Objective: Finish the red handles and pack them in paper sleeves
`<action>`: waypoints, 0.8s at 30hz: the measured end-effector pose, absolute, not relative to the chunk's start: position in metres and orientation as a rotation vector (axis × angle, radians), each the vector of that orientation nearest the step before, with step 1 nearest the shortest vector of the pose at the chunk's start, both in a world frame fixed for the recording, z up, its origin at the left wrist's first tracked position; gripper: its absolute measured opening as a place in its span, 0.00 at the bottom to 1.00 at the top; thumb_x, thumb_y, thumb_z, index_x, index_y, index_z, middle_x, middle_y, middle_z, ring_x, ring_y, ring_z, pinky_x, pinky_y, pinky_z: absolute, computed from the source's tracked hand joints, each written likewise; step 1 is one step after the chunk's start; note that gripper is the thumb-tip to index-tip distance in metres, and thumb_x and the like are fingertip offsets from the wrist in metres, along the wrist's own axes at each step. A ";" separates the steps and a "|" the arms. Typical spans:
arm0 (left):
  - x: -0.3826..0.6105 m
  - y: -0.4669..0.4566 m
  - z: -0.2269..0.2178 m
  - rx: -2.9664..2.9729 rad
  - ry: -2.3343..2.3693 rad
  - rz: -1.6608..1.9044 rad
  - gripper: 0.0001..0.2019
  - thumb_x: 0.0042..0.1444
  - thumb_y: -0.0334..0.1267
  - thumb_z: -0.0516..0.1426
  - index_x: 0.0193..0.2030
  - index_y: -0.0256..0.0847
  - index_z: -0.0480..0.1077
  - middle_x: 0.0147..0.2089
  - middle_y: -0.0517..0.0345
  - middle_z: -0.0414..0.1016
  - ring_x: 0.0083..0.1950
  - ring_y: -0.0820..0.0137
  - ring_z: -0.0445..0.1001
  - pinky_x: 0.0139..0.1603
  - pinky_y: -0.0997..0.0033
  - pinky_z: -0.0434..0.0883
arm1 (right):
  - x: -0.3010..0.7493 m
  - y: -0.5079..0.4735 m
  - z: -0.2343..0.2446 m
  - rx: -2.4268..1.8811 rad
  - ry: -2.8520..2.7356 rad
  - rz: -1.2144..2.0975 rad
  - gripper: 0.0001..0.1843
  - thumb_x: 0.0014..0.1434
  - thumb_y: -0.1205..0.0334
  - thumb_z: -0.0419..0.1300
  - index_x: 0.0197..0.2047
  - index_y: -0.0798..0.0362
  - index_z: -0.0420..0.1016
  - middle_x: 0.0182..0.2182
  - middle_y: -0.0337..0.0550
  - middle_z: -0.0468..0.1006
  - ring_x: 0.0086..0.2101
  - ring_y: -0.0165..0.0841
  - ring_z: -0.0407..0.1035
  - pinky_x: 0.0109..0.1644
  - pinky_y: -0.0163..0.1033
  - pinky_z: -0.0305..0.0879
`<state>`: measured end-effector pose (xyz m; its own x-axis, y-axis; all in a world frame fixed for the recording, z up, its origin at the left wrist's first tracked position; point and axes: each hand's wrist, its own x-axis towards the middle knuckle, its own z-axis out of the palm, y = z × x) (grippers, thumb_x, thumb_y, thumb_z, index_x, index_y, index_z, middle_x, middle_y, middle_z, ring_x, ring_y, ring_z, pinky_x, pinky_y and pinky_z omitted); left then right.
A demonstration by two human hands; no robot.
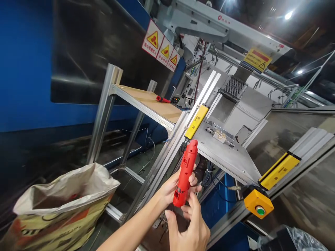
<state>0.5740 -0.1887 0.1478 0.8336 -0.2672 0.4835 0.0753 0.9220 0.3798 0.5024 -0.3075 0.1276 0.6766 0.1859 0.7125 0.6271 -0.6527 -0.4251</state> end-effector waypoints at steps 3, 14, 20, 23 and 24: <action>0.576 -0.182 0.151 0.235 -0.514 -0.196 0.21 0.64 0.46 0.57 0.61 0.44 0.66 0.31 0.62 0.75 0.33 0.72 0.76 0.52 0.61 0.73 | 0.507 -0.292 0.131 -2.106 -0.602 -0.992 0.27 0.60 0.45 0.63 0.57 0.52 0.69 0.36 0.52 0.85 0.31 0.43 0.81 0.36 0.46 0.81; 0.582 -0.166 0.156 0.168 -0.507 -0.194 0.20 0.63 0.43 0.58 0.60 0.41 0.68 0.33 0.60 0.78 0.34 0.72 0.78 0.50 0.63 0.74 | 0.516 -0.268 0.144 -2.013 -0.540 -1.144 0.27 0.58 0.43 0.65 0.49 0.57 0.73 0.32 0.48 0.85 0.28 0.35 0.80 0.33 0.34 0.77; 0.589 -0.165 0.163 0.304 -0.501 -0.123 0.27 0.52 0.50 0.66 0.55 0.37 0.73 0.33 0.58 0.80 0.35 0.71 0.77 0.50 0.67 0.73 | 0.528 -0.264 0.141 -2.060 -0.521 -1.234 0.24 0.60 0.43 0.63 0.47 0.56 0.75 0.29 0.45 0.85 0.25 0.34 0.79 0.31 0.32 0.75; 0.589 -0.159 0.178 0.463 -0.523 -0.075 0.28 0.50 0.55 0.66 0.52 0.38 0.75 0.40 0.53 0.81 0.41 0.68 0.77 0.52 0.67 0.71 | 0.536 -0.276 0.148 -2.132 -0.523 -1.316 0.20 0.63 0.46 0.61 0.44 0.57 0.77 0.27 0.43 0.84 0.22 0.33 0.78 0.29 0.32 0.72; 0.588 -0.155 0.183 0.536 -0.530 -0.069 0.28 0.51 0.57 0.64 0.53 0.39 0.75 0.44 0.51 0.81 0.45 0.66 0.77 0.54 0.65 0.70 | 0.540 -0.283 0.155 -2.165 -0.535 -1.334 0.20 0.63 0.47 0.60 0.44 0.56 0.78 0.26 0.43 0.84 0.22 0.33 0.78 0.28 0.32 0.71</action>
